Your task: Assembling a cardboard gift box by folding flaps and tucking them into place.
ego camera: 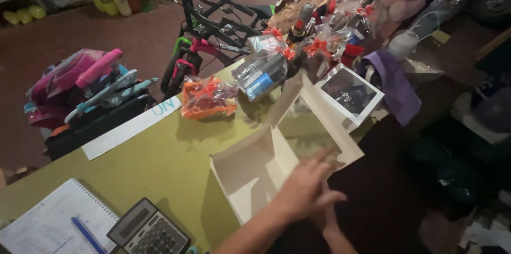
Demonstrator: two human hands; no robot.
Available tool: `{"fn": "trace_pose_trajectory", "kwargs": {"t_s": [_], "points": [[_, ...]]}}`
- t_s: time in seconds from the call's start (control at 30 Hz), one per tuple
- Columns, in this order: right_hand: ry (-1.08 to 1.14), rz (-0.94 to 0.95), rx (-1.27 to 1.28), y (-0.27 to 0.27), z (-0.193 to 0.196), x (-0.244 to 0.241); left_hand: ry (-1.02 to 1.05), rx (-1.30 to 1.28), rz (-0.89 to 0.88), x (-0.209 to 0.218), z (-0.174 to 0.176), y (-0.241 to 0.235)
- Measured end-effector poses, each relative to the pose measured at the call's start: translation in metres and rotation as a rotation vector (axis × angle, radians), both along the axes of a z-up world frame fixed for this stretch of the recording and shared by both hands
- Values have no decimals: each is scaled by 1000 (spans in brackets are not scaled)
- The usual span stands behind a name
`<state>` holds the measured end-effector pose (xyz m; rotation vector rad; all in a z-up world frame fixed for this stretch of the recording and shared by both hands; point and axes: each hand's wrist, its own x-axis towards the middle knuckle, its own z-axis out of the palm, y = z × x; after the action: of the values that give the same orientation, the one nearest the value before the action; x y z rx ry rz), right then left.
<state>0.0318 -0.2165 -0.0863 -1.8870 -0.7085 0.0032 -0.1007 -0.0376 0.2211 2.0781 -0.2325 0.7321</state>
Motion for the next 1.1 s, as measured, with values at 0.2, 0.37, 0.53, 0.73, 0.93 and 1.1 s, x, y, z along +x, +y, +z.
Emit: {"fn": "trace_pose_trajectory", "kwargs": {"t_s": [0.2,0.37,0.53,0.73,0.93,1.1], "points": [[382,45,34,42,170,-29,-15,-262,377,-29,-14,98],[578,160,222,34,135,10,475,-414,498,-28,-36,170],[440,279,138,26,138,45,722,-387,142,8,-113,188],[522,200,59,28,137,70,606,-619,-45,62,-194,183],[695,-25,24,69,207,29,461,-848,186,57,-195,150],[528,-101,29,59,145,57,435,-1158,318,53,-225,133]]}}
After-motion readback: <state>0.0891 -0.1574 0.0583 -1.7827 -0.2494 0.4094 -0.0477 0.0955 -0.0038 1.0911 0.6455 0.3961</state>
